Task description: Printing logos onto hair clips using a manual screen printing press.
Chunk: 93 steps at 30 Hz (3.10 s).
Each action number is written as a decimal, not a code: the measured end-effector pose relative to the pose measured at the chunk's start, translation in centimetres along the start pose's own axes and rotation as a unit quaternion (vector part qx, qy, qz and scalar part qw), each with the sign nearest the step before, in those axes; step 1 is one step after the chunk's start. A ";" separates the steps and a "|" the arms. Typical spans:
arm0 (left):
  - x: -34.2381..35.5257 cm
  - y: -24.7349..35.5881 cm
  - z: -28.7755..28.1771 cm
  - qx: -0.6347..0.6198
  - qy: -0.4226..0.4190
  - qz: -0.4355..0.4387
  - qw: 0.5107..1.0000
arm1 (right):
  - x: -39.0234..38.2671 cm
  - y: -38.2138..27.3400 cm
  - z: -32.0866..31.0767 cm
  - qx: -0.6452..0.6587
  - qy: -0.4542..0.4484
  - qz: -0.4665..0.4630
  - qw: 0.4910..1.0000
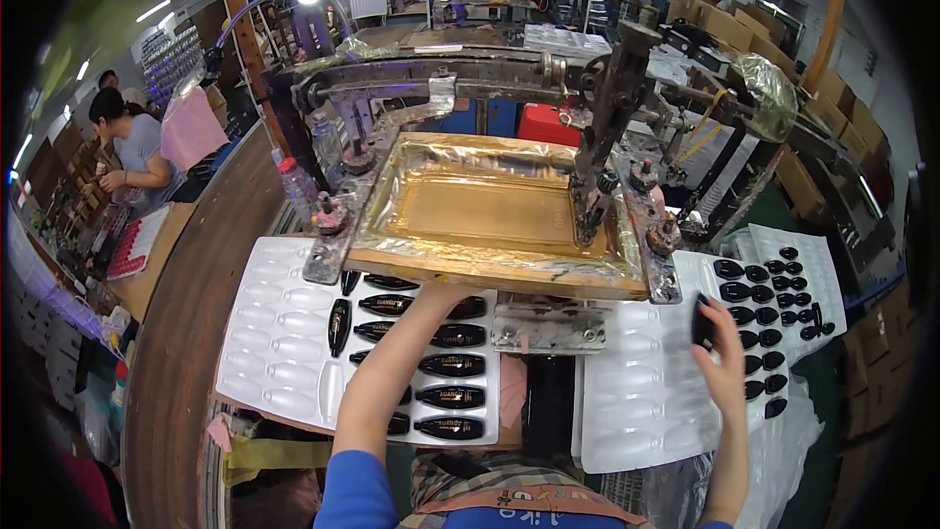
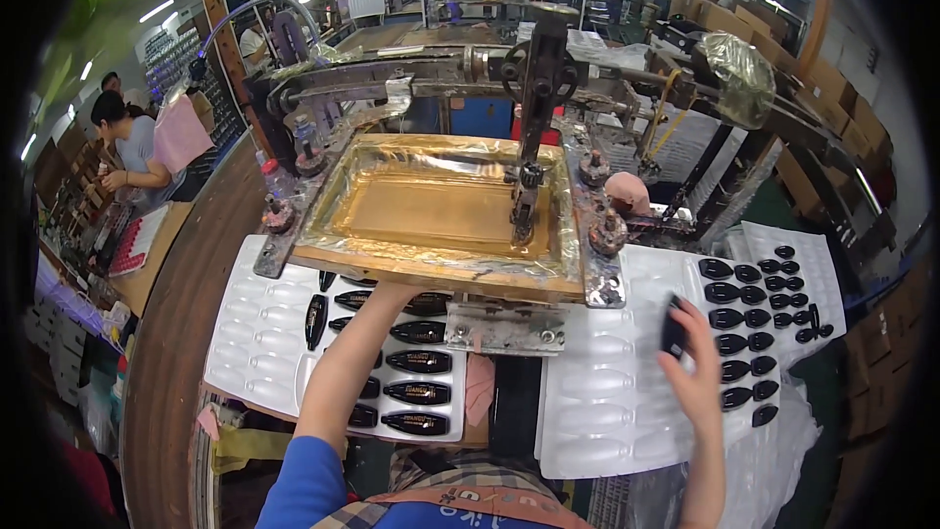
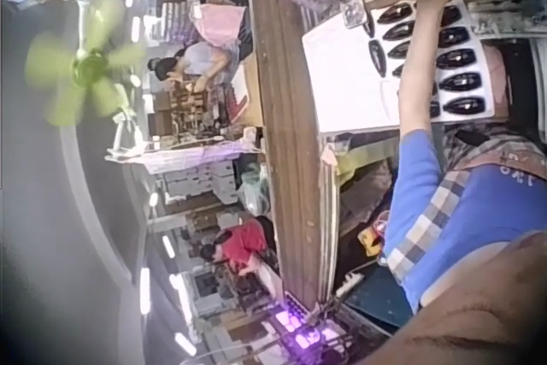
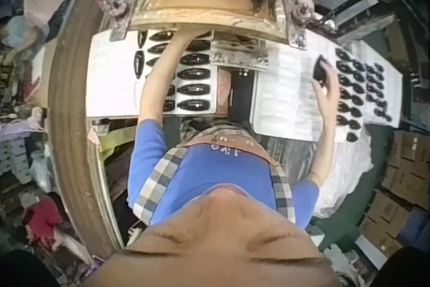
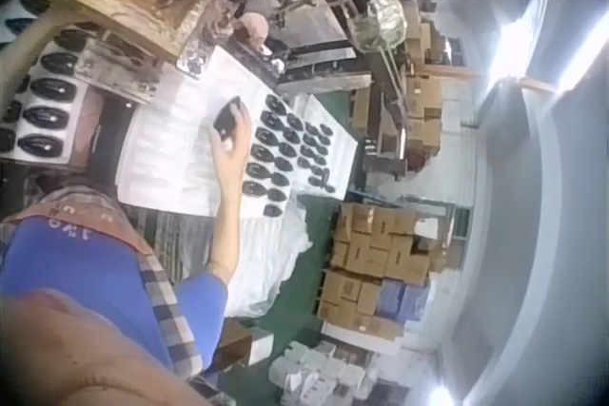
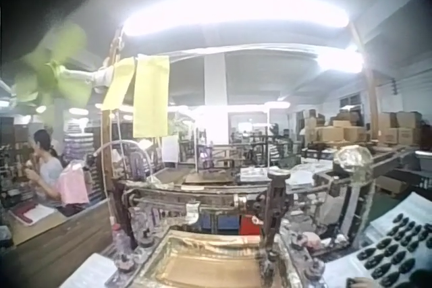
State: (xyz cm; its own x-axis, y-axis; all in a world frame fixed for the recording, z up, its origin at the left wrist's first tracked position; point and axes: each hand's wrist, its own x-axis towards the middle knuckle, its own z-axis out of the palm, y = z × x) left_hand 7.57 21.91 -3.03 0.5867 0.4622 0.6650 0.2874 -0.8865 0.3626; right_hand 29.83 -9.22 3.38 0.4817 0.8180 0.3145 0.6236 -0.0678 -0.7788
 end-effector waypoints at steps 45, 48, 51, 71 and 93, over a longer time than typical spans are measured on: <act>-25.7 3.8 -13.1 0.223 0.233 -0.572 0.754 | -9.4 10.1 -9.6 -0.413 0.054 0.262 0.871; -18.7 3.5 -11.8 0.023 0.288 -0.420 0.860 | -7.3 6.5 -7.9 -0.333 0.101 0.159 0.924; -10.7 2.2 -8.1 -0.117 0.144 -0.240 0.953 | -3.2 3.7 -4.1 -0.163 0.072 0.029 0.984; -3.7 -12.2 -11.3 -0.387 0.131 -0.286 0.867 | 8.6 -5.6 13.3 -0.045 -0.249 -0.054 0.966; -13.6 -25.9 -11.6 0.276 0.161 -0.327 0.890 | -5.1 11.2 -8.7 -0.485 0.025 0.206 0.850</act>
State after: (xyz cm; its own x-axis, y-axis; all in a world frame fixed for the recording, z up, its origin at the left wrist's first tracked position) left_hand -16.66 38.82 -13.85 -0.0631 0.7863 0.6146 0.8674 -0.2614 0.4235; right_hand 39.74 -19.14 -2.23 0.7925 0.5871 0.1650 0.5981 -0.8011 -0.0227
